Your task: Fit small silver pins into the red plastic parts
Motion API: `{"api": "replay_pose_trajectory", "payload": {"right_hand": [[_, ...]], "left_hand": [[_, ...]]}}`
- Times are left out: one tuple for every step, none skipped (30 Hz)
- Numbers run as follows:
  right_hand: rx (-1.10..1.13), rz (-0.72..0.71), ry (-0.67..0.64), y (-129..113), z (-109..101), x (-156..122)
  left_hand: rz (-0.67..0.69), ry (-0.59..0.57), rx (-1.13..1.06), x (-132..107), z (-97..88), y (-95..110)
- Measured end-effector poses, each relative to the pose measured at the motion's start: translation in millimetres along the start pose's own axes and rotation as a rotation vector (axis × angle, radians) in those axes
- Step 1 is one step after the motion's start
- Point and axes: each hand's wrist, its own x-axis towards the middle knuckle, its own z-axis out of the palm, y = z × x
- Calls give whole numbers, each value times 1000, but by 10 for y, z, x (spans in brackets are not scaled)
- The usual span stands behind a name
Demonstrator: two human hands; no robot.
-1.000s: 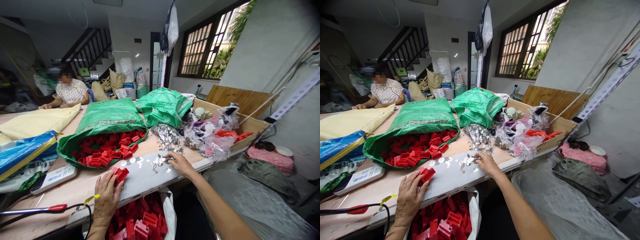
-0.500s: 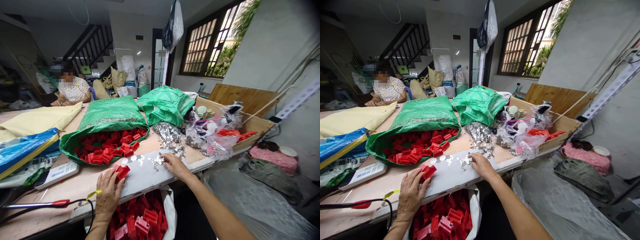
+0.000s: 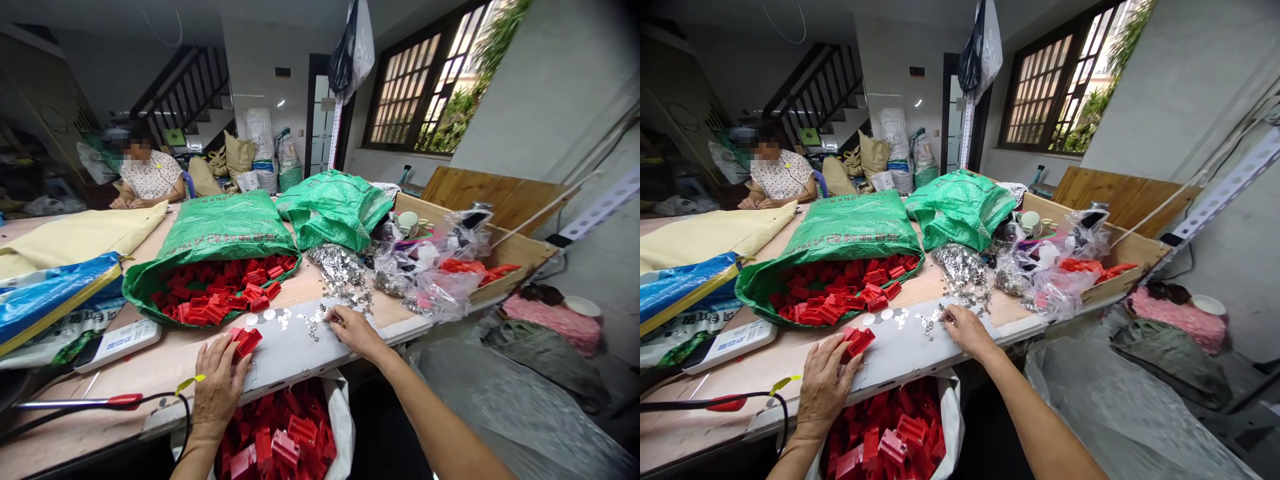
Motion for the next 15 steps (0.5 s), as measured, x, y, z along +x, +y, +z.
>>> {"api": "replay_pose_trajectory", "payload": {"right_hand": [[2, -3, -14, -2, 3, -5], [-1, -3, -28, -5, 7, -10], [-8, 0, -39, -7, 10, -15], [-18, 5, -46, -10, 12, -19], [-31, 11, -49, -12, 12, -23], [-45, 14, -50, -13, 11, -27], [-59, 14, -51, -14, 9, -30], [-72, 12, -54, -14, 7, -33], [-82, 7, -56, -14, 4, -35], [-90, 1, -57, -14, 2, -37], [-96, -3, -55, -13, 1, -39], [-101, -5, -49, -12, 0, -40], [-105, -5, -40, -11, 0, -41], [-108, -4, -33, -9, 1, -40], [-111, -3, -28, -8, 1, -39]], "left_hand": [[-1, 0, 0, -3, -3, 1], [-1, 2, -1, -6, -6, 1], [-2, 3, -1, -8, -9, 2], [-3, 6, -2, -10, -12, 3], [-5, 6, -3, -10, -13, 3], [-7, 6, -6, -10, -13, 2], [-10, 4, -10, -10, -12, 1], [-14, 4, -14, -10, -10, 0], [-17, 5, -19, -9, -8, -1], [-18, 6, -22, -9, -6, -3], [-19, 7, -23, -9, -4, -4], [-18, 9, -23, -8, -3, -5], [-16, 10, -22, -8, -3, -6], [-13, 11, -20, -8, -3, -5], [-11, 10, -18, -8, -3, -4]]}}
